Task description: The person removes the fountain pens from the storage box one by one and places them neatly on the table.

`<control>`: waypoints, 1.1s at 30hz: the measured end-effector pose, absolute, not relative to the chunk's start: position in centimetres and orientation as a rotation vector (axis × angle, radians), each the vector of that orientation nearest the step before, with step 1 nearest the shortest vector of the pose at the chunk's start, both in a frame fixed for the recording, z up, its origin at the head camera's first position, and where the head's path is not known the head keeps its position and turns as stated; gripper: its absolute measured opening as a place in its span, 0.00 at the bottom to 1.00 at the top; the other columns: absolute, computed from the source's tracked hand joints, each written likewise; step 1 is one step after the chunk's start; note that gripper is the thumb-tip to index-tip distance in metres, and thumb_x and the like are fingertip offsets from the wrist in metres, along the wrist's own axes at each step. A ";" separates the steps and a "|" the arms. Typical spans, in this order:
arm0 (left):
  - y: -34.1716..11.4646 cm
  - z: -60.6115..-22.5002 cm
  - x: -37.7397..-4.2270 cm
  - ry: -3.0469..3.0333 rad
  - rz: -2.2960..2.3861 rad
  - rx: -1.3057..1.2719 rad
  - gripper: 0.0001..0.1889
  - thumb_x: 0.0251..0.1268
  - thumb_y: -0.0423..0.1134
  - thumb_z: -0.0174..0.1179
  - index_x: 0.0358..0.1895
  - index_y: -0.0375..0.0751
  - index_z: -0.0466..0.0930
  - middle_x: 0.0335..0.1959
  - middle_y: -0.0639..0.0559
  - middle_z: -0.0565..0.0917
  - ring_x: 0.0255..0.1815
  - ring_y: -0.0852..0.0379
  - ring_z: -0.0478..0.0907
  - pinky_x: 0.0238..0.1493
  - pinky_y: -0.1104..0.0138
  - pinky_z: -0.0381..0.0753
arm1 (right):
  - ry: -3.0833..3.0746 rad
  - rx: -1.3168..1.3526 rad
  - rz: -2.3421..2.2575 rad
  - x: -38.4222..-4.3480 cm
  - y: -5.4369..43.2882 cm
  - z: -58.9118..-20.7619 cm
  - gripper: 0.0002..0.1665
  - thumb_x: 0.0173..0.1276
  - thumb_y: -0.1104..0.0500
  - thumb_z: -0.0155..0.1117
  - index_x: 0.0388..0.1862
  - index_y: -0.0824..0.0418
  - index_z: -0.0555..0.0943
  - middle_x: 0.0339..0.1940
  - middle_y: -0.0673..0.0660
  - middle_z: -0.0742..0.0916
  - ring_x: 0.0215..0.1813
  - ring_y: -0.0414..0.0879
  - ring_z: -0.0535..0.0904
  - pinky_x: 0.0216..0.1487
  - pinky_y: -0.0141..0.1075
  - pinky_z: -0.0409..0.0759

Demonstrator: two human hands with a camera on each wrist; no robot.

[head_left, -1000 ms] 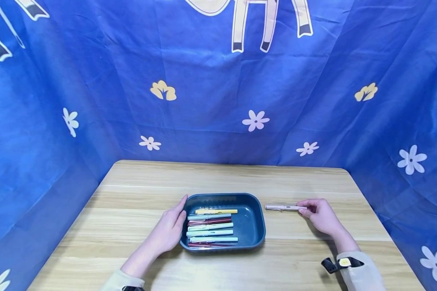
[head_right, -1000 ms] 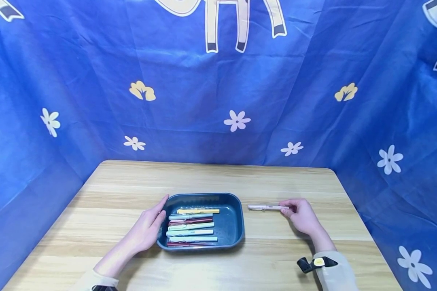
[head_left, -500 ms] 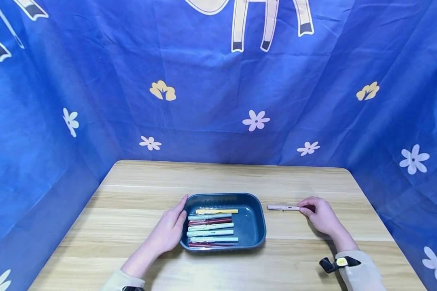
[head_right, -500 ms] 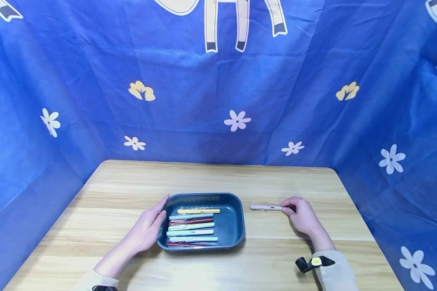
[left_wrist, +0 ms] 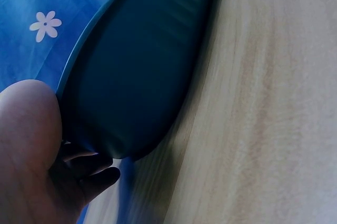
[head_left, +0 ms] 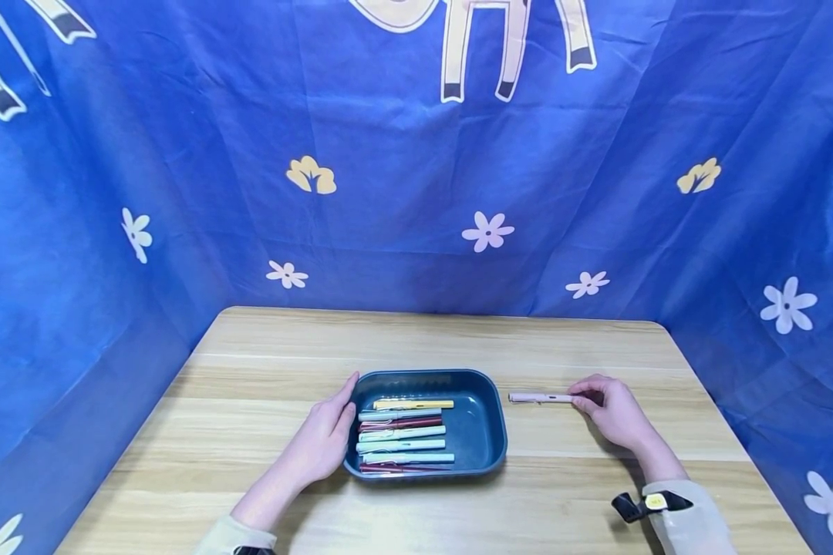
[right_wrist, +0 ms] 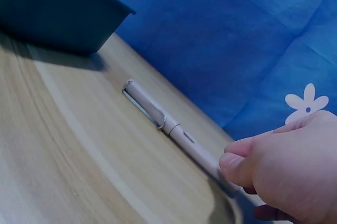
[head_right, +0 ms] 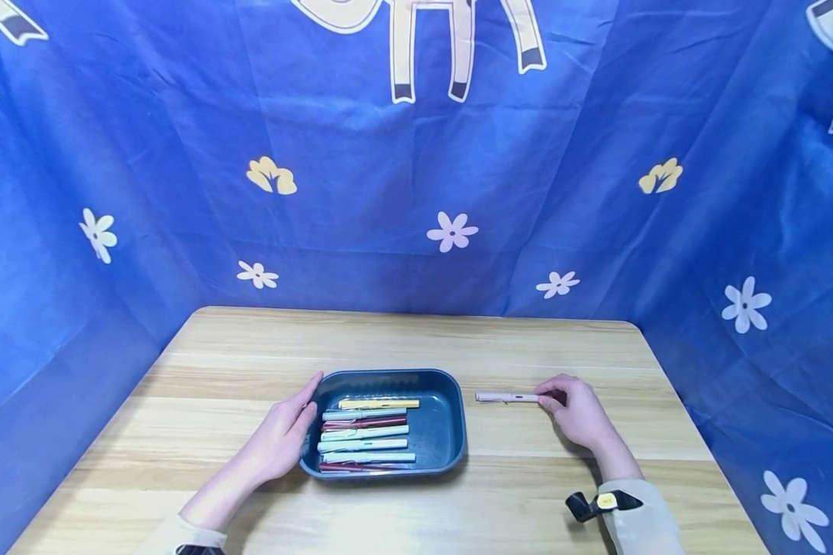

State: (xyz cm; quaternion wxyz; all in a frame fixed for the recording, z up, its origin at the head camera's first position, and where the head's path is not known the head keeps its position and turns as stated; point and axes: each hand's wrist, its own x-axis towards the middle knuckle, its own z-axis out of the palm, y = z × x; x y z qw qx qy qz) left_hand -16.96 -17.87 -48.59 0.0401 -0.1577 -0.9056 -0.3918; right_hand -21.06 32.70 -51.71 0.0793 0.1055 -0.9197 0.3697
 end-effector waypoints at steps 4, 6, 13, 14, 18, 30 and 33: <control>-17.9 -48.6 -16.9 -2.772 -1.203 -0.482 0.28 0.86 0.31 0.45 0.83 0.31 0.55 0.75 0.29 0.68 0.75 0.34 0.69 0.77 0.45 0.62 | -2.730 0.307 1.177 -20.9 32.6 -50.9 0.07 0.71 0.69 0.72 0.46 0.65 0.89 0.39 0.53 0.89 0.37 0.45 0.82 0.36 0.33 0.81; -17.9 -48.6 -16.9 -2.770 -1.202 -0.481 0.28 0.86 0.31 0.44 0.83 0.31 0.55 0.75 0.28 0.68 0.75 0.34 0.69 0.77 0.45 0.62 | -2.723 0.297 1.207 -20.8 32.4 -50.5 0.08 0.72 0.68 0.71 0.48 0.66 0.89 0.38 0.53 0.89 0.36 0.46 0.82 0.34 0.33 0.81; -18.0 -48.8 -16.9 -2.772 -1.193 -0.480 0.28 0.86 0.31 0.45 0.83 0.31 0.55 0.75 0.28 0.69 0.74 0.34 0.70 0.77 0.45 0.63 | -2.668 0.346 1.237 -20.6 31.8 -49.1 0.09 0.73 0.67 0.71 0.50 0.67 0.88 0.34 0.52 0.87 0.33 0.44 0.81 0.34 0.33 0.81; -18.0 -48.8 -16.9 -2.771 -1.194 -0.480 0.28 0.86 0.31 0.45 0.83 0.31 0.55 0.75 0.29 0.68 0.74 0.34 0.70 0.77 0.45 0.63 | -2.656 0.359 1.239 -20.6 31.7 -48.9 0.09 0.73 0.66 0.71 0.50 0.66 0.88 0.34 0.51 0.87 0.33 0.43 0.81 0.34 0.33 0.81; -18.0 -48.9 -16.9 -2.767 -1.193 -0.480 0.28 0.86 0.31 0.45 0.83 0.31 0.56 0.75 0.28 0.68 0.74 0.34 0.70 0.77 0.45 0.63 | -2.618 0.397 1.242 -20.6 31.0 -48.0 0.08 0.73 0.65 0.72 0.50 0.62 0.89 0.36 0.50 0.89 0.36 0.43 0.82 0.36 0.32 0.81; -17.9 -48.8 -17.0 -2.764 -1.206 -0.484 0.28 0.86 0.31 0.45 0.83 0.31 0.55 0.75 0.28 0.68 0.75 0.33 0.69 0.77 0.44 0.62 | -2.547 0.512 1.313 -19.9 27.9 -44.5 0.09 0.75 0.63 0.70 0.52 0.59 0.89 0.40 0.52 0.91 0.38 0.46 0.86 0.42 0.33 0.84; -17.9 -48.7 -17.0 -2.766 -1.209 -0.484 0.28 0.86 0.31 0.45 0.83 0.31 0.55 0.75 0.28 0.68 0.74 0.33 0.69 0.77 0.44 0.62 | -2.530 0.554 1.326 -19.9 27.1 -44.0 0.09 0.75 0.64 0.70 0.51 0.60 0.89 0.40 0.53 0.91 0.38 0.47 0.86 0.42 0.33 0.85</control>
